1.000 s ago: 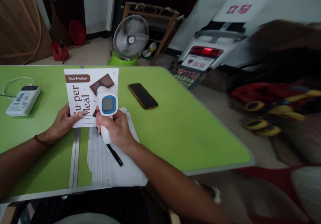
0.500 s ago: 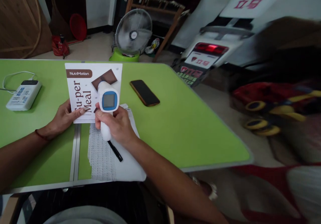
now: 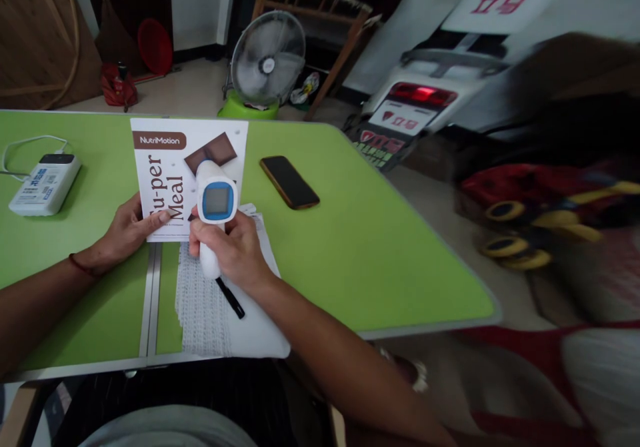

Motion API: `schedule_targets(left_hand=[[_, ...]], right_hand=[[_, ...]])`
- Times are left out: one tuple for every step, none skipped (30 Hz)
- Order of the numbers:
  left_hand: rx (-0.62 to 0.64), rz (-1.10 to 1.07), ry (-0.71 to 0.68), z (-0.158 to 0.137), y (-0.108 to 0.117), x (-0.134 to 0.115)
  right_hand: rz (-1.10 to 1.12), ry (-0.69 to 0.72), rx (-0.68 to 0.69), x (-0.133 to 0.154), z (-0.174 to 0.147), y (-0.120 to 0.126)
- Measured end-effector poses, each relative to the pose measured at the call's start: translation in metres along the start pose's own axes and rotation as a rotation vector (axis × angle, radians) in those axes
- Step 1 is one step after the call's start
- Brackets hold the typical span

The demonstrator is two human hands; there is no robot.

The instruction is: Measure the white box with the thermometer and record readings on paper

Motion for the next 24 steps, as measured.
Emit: schedule_targets(left_hand=[[-0.004, -0.001, 0.008, 0.0, 0.0, 0.0], [-0.005, -0.001, 0.014, 0.0, 0.0, 0.0], [-0.005, 0.0, 0.017, 0.0, 0.0, 0.0], [-0.005, 0.001, 0.017, 0.0, 0.0, 0.0], [-0.004, 0.001, 0.015, -0.001, 0.0, 0.0], [-0.002, 0.001, 0.013, -0.001, 0.0, 0.0], [0.0, -0.001, 0.011, -0.001, 0.0, 0.0], [0.0, -0.003, 0.01, -0.001, 0.0, 0.0], [-0.001, -0.006, 0.009, 0.0, 0.0, 0.0], [-0.003, -0.007, 0.009, 0.0, 0.0, 0.0], [-0.007, -0.009, 0.009, -0.001, 0.0, 0.0], [-0.012, -0.009, 0.008, -0.001, 0.0, -0.001], [-0.016, -0.007, 0.007, -0.001, 0.0, -0.002], [-0.021, 0.0, 0.008, -0.001, 0.0, -0.004], [-0.031, 0.015, 0.01, -0.002, 0.001, -0.006], [-0.043, 0.034, 0.012, -0.002, 0.001, -0.007], [-0.058, 0.056, 0.009, -0.002, 0.002, -0.009], [-0.072, 0.075, 0.006, -0.002, 0.003, -0.009], [-0.082, 0.089, 0.003, -0.002, 0.004, -0.009], [-0.086, 0.093, 0.003, -0.002, 0.006, -0.009], [-0.089, 0.09, 0.006, -0.002, 0.007, -0.007], [-0.09, 0.08, 0.012, -0.002, 0.008, -0.005], [-0.093, 0.065, 0.018, -0.002, 0.009, -0.003], [-0.097, 0.047, 0.02, -0.002, 0.011, -0.002]], right_hand=[[0.003, -0.003, 0.0, 0.0, 0.0, 0.0], [0.005, -0.005, 0.004, 0.001, 0.0, -0.001], [0.003, -0.006, 0.008, 0.001, 0.0, -0.001], [-0.004, -0.008, 0.013, 0.0, 0.0, -0.001], [-0.013, -0.012, 0.016, 0.0, 0.0, 0.0], [-0.02, -0.014, 0.017, -0.001, 0.0, 0.0], [-0.024, -0.011, 0.019, -0.002, 0.0, 0.0], [-0.024, -0.006, 0.021, -0.002, 0.0, 0.0], [-0.022, 0.001, 0.024, -0.002, 0.0, 0.0], [-0.019, 0.008, 0.026, -0.002, 0.0, 0.0], [-0.017, 0.014, 0.029, -0.002, 0.0, 0.0], [-0.015, 0.016, 0.033, -0.002, 0.0, 0.0], [-0.012, 0.015, 0.037, -0.001, 0.0, 0.0], [-0.008, 0.013, 0.04, -0.001, 0.0, 0.0], [-0.003, 0.014, 0.043, -0.001, 0.0, 0.0], [0.002, 0.015, 0.046, -0.001, 0.0, 0.0], [0.007, 0.017, 0.049, -0.002, 0.001, 0.0], [0.01, 0.018, 0.05, -0.002, 0.001, 0.0], [0.01, 0.018, 0.053, -0.002, 0.002, 0.0], [0.005, 0.014, 0.06, -0.001, 0.003, 0.001], [-0.006, 0.009, 0.072, 0.0, 0.004, 0.002], [-0.028, 0.007, 0.085, 0.003, 0.006, 0.005], [-0.066, 0.011, 0.103, 0.008, 0.007, 0.009], [-0.121, 0.019, 0.131, 0.014, 0.009, 0.015]])
Point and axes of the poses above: each hand's wrist, its own z-axis towards the middle knuckle, its own y-axis out of the back of the hand, x = y × z, the point moved 4 cm from there along z, towards the middle knuckle, and after that the axes turned 10 degrees about y, right-handed, at the moved point
